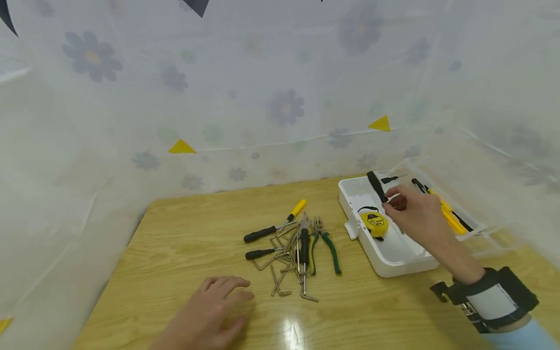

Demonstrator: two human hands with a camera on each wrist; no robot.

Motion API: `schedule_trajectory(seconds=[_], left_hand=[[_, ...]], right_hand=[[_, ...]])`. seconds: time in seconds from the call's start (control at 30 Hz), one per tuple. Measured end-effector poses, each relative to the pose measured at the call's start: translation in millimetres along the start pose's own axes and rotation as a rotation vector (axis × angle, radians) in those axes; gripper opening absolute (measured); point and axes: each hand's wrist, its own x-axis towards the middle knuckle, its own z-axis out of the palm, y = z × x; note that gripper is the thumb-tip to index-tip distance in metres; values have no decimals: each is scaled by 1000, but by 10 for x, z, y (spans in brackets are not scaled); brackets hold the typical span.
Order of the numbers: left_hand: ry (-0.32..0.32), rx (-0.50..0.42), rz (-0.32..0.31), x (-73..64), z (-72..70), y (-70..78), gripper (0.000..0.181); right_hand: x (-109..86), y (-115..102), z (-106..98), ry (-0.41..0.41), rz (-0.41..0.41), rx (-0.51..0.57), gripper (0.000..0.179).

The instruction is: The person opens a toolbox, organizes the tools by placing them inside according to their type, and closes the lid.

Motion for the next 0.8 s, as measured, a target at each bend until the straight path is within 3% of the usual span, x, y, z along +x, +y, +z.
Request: schedule_trajectory(seconds=[0.2,0.43,0.53,0.67,0.8], left_hand=[[23,12,67,66,67,65,42],[-32,15,59,97,115,135,38],[-38,30,54,90,117,147,37],[-1,43,67,88,107,134,41],[34,43,74,86,83,111,42]], right_hand=[[-19,310,-213,-43,101,-98,13],[-41,543,-192,-257,219,-135,9],[-41,595,-163,-309,214,-140,8],[44,647,-144,-332,167,-194,8],[172,667,-118,-330,137,-250,25]])
